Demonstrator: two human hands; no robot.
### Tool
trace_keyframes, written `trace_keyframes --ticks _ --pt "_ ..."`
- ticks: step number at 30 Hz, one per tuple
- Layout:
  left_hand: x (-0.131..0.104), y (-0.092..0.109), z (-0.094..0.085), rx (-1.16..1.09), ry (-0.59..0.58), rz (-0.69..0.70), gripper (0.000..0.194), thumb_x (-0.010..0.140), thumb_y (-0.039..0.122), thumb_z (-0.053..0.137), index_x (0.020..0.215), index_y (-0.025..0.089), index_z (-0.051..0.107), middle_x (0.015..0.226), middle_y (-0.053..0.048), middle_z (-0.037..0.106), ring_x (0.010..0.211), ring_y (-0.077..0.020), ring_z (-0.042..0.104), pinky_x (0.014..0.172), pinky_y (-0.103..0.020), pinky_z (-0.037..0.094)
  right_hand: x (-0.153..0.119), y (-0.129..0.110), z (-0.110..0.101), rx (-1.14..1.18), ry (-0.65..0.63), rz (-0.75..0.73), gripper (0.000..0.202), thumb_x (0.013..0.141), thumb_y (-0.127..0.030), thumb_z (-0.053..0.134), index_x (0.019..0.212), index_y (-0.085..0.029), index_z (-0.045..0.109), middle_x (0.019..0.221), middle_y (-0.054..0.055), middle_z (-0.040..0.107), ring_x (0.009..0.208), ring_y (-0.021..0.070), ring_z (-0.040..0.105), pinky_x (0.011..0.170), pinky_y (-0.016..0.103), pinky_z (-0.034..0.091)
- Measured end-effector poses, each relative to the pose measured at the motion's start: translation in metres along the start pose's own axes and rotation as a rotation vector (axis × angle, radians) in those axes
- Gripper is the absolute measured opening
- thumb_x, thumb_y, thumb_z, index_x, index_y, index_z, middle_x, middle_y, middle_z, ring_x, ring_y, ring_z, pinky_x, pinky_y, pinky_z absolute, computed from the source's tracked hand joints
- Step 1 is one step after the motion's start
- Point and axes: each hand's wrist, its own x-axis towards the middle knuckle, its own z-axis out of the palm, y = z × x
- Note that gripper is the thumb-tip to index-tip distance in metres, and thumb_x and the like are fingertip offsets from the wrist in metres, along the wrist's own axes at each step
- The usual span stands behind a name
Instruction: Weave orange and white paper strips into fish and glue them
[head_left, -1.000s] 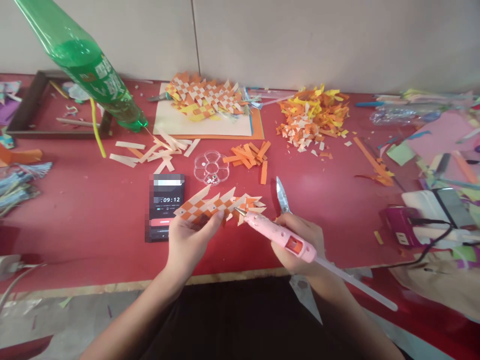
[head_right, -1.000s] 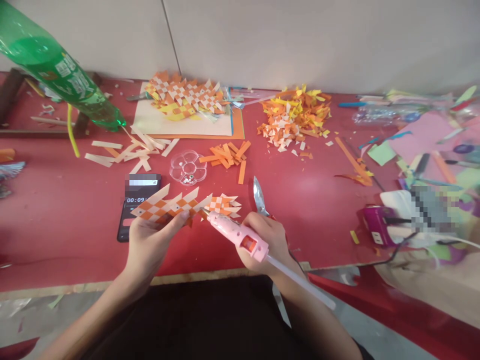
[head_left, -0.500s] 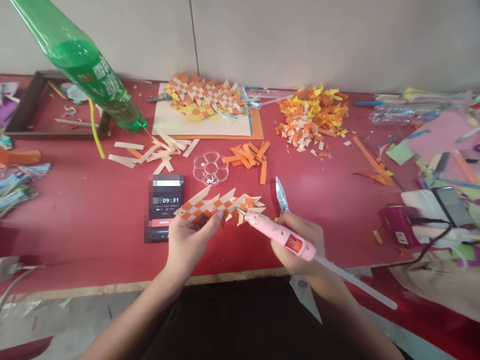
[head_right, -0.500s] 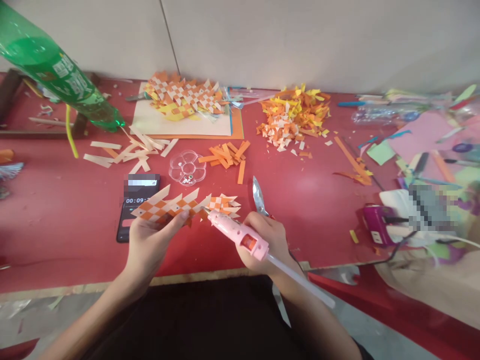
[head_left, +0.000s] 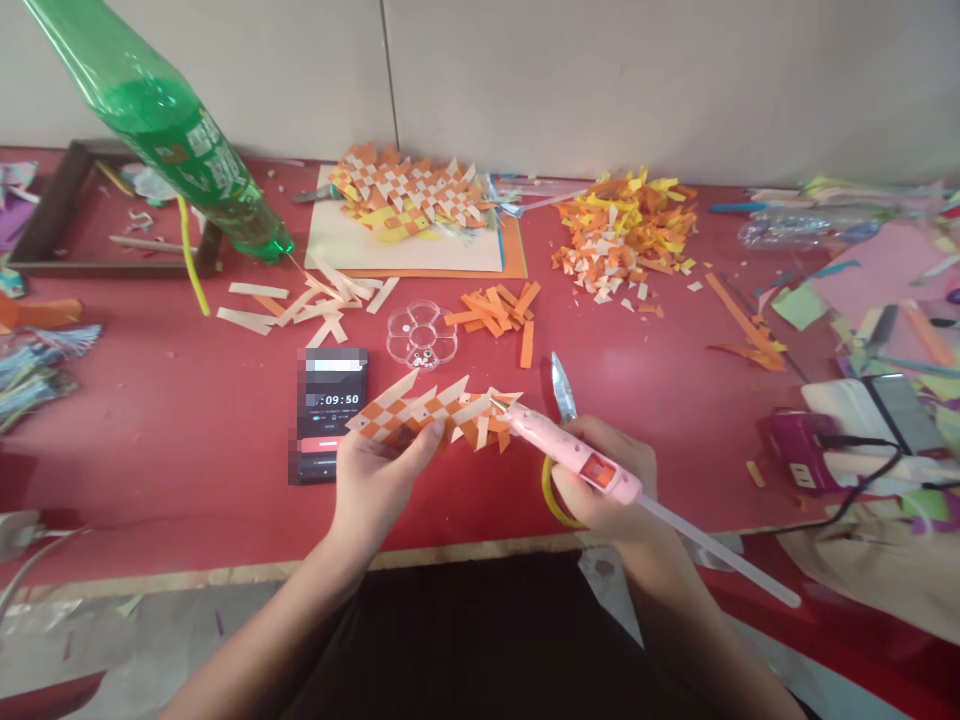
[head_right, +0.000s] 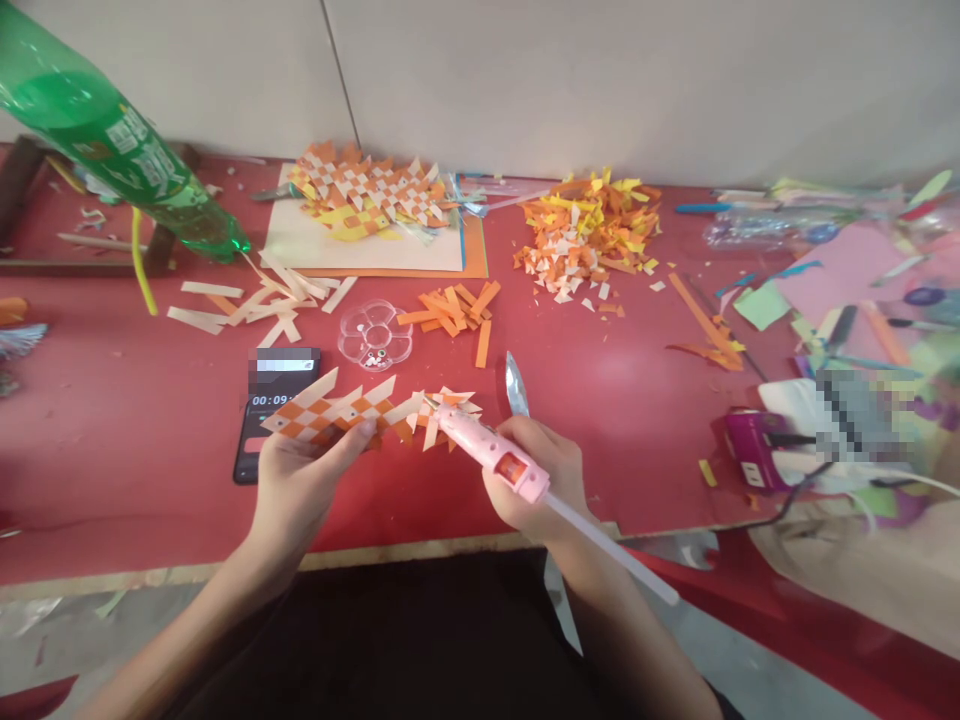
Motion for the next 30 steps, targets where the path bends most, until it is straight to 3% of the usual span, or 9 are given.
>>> trace_keyframes --ticks 7,15,30 --pt "0.002 -0.004 0.000 -0.028 0.011 0.018 0.013 0.078 0.024 0.075 0.090 0.019 0.073 0.091 -0.003 0.078 0.083 -0.0183 0.073 0.074 -0.028 0.061 -0.005 -0.005 -0.002 0.025 -0.077 -0.024 0.010 0.071 -0.013 0.053 0.070 -0.021 0.049 0.058 -0.004 0.052 0.048 0.0095 0.046 0.045 0.022 0.037" --pt "0.000 0.001 0.003 0.033 0.010 0.057 0.005 0.078 0.022 0.074 0.081 0.018 0.073 0.077 -0.002 0.075 0.069 -0.0160 0.070 0.064 -0.027 0.059 -0.007 -0.009 0.004 0.015 -0.080 -0.022 0.011 0.068 -0.012 0.051 0.071 -0.022 0.047 0.057 -0.004 0.051 0.046 0.0093 0.043 0.045 0.022 0.035" --pt "-0.001 0.004 0.002 0.059 -0.007 0.069 0.005 0.079 0.023 0.073 0.081 0.018 0.073 0.080 -0.002 0.076 0.072 -0.0170 0.072 0.066 -0.027 0.060 -0.001 -0.013 0.001 -0.022 -0.081 -0.028 0.017 0.069 -0.011 0.050 0.064 -0.022 0.038 0.053 -0.006 0.041 0.045 0.0081 0.035 0.042 0.021 0.030"
